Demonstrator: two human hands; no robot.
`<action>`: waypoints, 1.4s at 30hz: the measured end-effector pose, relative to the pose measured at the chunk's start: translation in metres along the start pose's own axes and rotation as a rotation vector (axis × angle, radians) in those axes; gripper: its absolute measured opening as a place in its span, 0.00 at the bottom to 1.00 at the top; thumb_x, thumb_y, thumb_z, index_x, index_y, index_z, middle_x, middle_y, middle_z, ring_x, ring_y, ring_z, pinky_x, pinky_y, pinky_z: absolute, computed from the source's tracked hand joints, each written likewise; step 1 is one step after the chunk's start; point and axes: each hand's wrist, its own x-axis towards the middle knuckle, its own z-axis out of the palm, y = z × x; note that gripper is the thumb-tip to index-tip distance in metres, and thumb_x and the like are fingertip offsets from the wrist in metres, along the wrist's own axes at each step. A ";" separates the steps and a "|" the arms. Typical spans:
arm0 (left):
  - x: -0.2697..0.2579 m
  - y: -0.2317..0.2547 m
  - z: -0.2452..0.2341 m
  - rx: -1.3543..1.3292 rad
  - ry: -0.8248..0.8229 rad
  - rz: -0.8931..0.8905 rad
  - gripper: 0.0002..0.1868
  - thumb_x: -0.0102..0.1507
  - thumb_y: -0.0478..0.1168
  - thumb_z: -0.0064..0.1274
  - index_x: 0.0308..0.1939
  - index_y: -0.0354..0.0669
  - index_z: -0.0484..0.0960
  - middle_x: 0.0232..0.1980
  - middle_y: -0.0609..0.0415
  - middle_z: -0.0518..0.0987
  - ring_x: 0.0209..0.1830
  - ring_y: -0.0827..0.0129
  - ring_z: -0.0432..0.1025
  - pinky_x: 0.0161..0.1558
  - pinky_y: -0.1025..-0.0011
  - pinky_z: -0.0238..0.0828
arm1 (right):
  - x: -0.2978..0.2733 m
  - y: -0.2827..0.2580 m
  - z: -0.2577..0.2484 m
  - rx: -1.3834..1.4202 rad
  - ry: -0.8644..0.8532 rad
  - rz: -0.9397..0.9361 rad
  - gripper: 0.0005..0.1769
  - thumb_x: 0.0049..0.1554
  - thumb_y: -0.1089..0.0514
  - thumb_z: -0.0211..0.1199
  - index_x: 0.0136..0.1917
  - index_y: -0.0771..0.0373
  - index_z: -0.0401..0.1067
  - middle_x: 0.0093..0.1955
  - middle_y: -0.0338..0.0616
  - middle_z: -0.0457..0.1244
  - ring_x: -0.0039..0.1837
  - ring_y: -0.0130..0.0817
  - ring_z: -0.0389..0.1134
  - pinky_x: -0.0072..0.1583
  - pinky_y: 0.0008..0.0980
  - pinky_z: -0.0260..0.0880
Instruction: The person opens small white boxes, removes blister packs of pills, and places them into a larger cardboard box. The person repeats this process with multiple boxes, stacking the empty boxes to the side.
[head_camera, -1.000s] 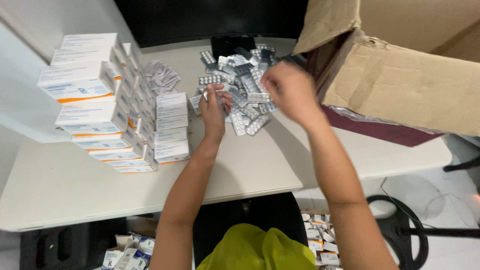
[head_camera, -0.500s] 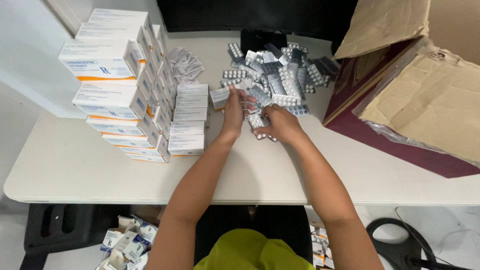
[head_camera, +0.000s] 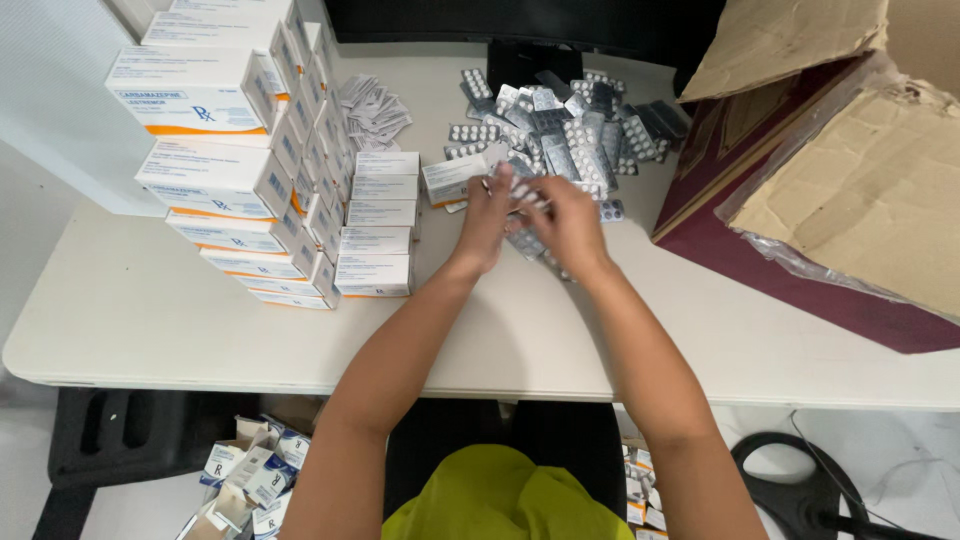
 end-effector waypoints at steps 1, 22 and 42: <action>-0.002 0.000 0.003 0.021 0.009 0.017 0.27 0.70 0.54 0.48 0.60 0.38 0.60 0.52 0.46 0.75 0.49 0.63 0.74 0.39 0.66 0.77 | -0.001 -0.003 0.000 0.054 -0.033 -0.134 0.18 0.52 0.69 0.65 0.57 0.66 0.73 0.54 0.53 0.67 0.51 0.39 0.71 0.50 0.32 0.75; 0.007 0.020 -0.012 -0.192 0.015 0.127 0.17 0.74 0.56 0.37 0.46 0.47 0.64 0.39 0.51 0.76 0.28 0.77 0.64 0.28 0.76 0.65 | 0.009 0.055 -0.016 -0.046 -0.118 0.296 0.13 0.59 0.60 0.67 0.56 0.66 0.77 0.39 0.47 0.69 0.40 0.36 0.70 0.45 0.36 0.69; -0.001 0.006 -0.009 0.117 0.101 0.137 0.10 0.71 0.45 0.50 0.54 0.50 0.73 0.40 0.58 0.77 0.29 0.83 0.61 0.26 0.80 0.59 | 0.006 0.025 -0.019 -0.537 -0.277 0.248 0.17 0.46 0.49 0.76 0.45 0.60 0.81 0.45 0.49 0.71 0.49 0.47 0.73 0.51 0.45 0.71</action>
